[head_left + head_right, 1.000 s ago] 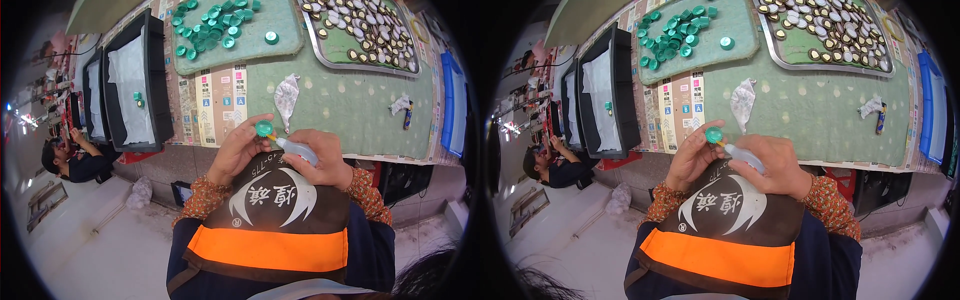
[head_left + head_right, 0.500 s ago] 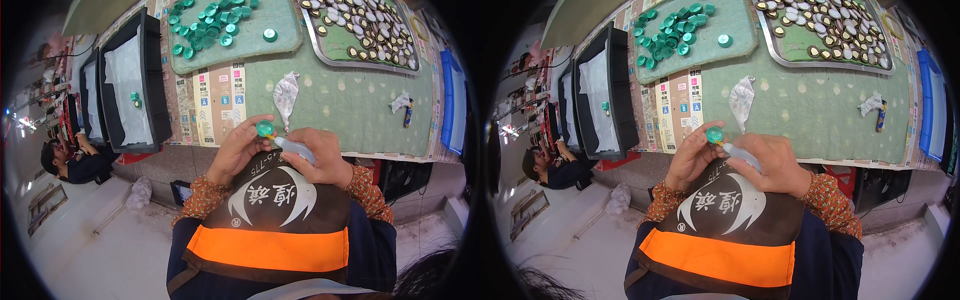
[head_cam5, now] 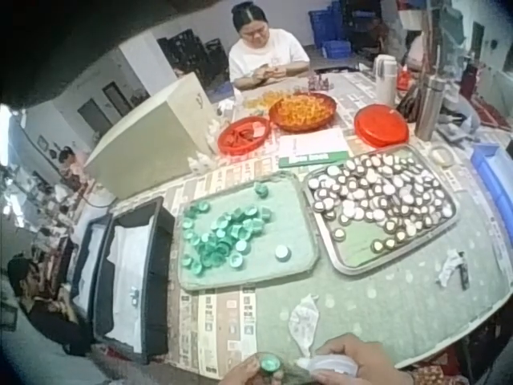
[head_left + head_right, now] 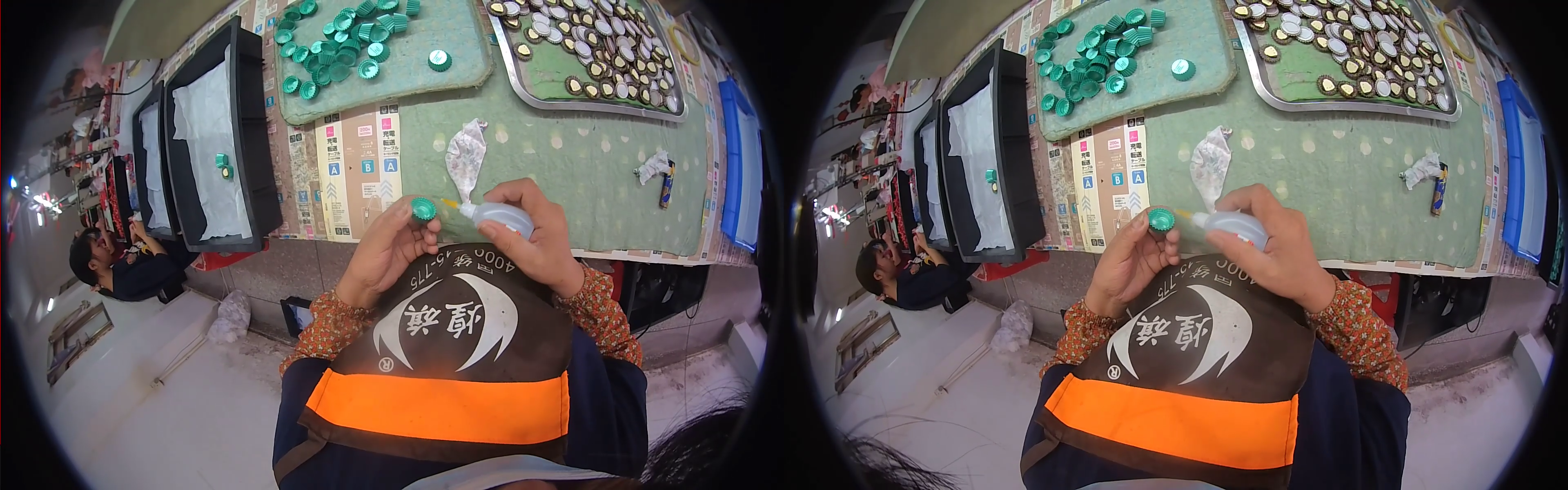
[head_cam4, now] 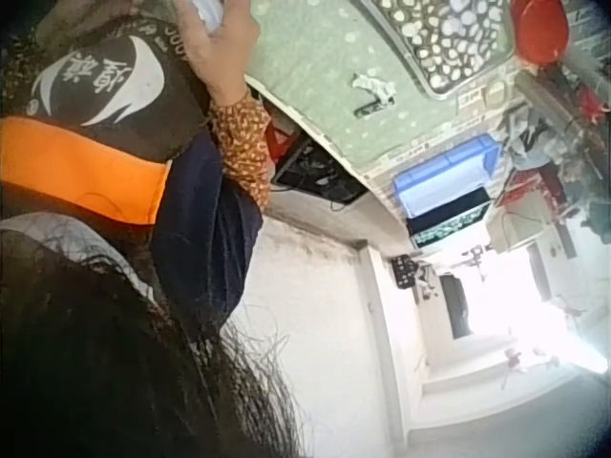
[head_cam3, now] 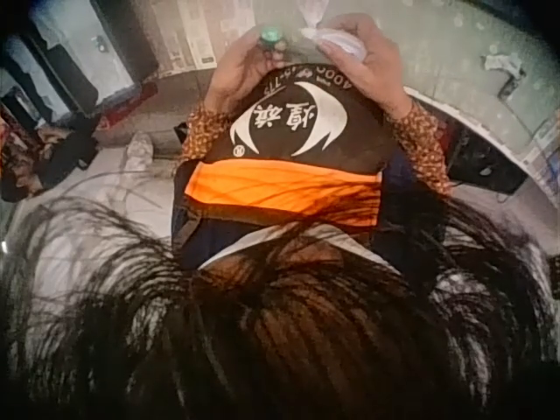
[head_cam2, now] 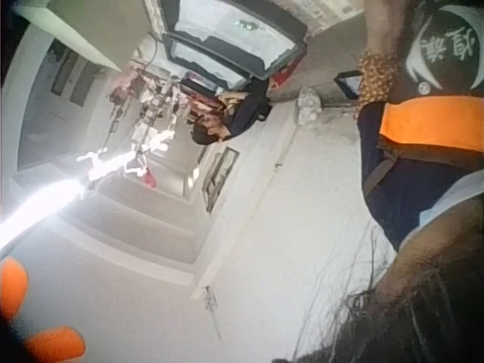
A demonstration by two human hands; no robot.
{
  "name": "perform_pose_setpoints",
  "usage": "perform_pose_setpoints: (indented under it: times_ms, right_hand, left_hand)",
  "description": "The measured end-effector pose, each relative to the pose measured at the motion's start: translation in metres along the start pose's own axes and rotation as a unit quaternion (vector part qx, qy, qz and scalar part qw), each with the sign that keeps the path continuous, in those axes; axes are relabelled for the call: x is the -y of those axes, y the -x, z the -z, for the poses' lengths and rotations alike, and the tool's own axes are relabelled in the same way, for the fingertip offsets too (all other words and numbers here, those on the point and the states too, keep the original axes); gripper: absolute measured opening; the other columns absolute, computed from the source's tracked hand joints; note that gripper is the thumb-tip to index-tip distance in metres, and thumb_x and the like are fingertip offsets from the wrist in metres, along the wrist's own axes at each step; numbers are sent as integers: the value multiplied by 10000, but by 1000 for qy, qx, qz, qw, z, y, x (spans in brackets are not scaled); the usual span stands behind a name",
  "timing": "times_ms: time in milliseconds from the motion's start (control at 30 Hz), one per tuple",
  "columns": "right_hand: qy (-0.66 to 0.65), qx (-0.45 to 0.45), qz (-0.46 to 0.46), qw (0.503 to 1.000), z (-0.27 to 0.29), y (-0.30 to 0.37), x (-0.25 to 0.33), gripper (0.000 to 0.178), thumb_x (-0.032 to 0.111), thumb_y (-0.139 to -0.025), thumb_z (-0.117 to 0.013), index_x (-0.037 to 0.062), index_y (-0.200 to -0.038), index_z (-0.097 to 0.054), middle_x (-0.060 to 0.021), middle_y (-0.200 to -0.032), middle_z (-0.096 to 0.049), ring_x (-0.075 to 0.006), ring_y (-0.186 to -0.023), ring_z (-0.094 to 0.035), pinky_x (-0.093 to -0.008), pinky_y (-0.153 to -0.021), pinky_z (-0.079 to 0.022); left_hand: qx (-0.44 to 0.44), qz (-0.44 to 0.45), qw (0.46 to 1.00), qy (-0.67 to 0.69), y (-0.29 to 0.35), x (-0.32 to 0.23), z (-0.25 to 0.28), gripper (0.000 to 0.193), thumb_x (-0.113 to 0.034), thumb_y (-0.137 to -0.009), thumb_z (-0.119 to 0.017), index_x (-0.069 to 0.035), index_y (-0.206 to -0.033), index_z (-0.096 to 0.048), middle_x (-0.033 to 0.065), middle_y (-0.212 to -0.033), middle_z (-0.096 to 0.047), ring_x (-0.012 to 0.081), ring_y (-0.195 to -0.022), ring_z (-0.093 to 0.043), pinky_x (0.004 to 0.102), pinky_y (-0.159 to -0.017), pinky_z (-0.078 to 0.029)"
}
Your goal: The person assembles small plastic toy caps or components by hand, applying glue from a glue bottle to join the pieces.
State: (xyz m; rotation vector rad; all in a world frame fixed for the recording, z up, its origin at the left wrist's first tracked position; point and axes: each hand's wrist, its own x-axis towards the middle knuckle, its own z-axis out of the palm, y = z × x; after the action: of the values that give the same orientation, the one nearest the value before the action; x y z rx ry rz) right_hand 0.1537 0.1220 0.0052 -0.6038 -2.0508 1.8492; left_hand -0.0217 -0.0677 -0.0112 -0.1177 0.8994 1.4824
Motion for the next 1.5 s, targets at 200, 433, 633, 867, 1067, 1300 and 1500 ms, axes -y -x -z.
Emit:
perform_pose_setpoints:
  times_ms: [200,433,633,867,1067,1300,1500]
  right_hand:
    - [-6,-29,-45,999,12,-5,-15,274,184,-948,-732,11,-1125,-615,-99,-923,-705,-127,-846,-670,-288,-743,-526]
    - [46,-26,-43,998,23,-10,-28,301,244,-975,-701,26,-1169,-626,-124,-968,-710,-190,-860,-688,-325,-757,-529]
    - [103,-7,-51,993,29,-11,-29,312,254,-982,-689,37,-1198,-630,-163,-993,-703,-278,-864,-700,-357,-767,-542]
    - [146,-8,-37,989,28,-16,-25,307,238,-983,-682,39,-1211,-632,-177,-1049,-695,-332,-906,-705,-380,-765,-549]
    - [258,-28,11,966,30,-18,-25,276,200,-960,-685,62,-1192,-631,-157,-1015,-606,-372,-833,-657,-428,-719,-534]
    - [345,-112,54,930,53,-32,-18,254,148,-928,-701,58,-1155,-630,-146,-1014,-574,-350,-881,-631,-436,-745,-513]
    - [467,-232,80,850,111,-75,-34,157,120,-883,-685,42,-1016,-653,-161,-977,-582,-367,-937,-611,-477,-756,-508]
  left_hand:
    - [-27,-29,997,-63,1,-6,2,254,-255,-1080,-535,-65,-1246,-508,89,-1065,-639,136,-922,-630,321,-882,-556]
    - [-61,-109,967,-220,1,-7,1,328,-103,-998,-623,-76,-1290,-475,91,-1205,-606,167,-1124,-622,337,-950,-544]
    - [-53,-156,944,-285,-1,-8,1,377,5,-952,-621,-85,-1281,-460,104,-1290,-570,170,-1186,-588,331,-975,-530]
    - [-42,-180,935,-303,-3,-11,-4,427,108,-912,-590,-106,-1253,-446,110,-1304,-553,147,-1172,-551,318,-998,-507]
    - [-52,-176,922,-340,-5,-13,-7,475,89,-918,-596,-85,-1340,-468,93,-1330,-547,143,-1194,-542,317,-1003,-504]
    - [-56,-155,931,-327,-1,-12,-11,458,-75,-985,-590,-52,-1431,-492,80,-1304,-594,140,-1090,-572,327,-981,-495]
    - [-21,-162,935,-315,-5,-10,-8,430,-133,-1027,-559,-52,-1442,-476,93,-1253,-619,125,-1023,-569,316,-960,-498]
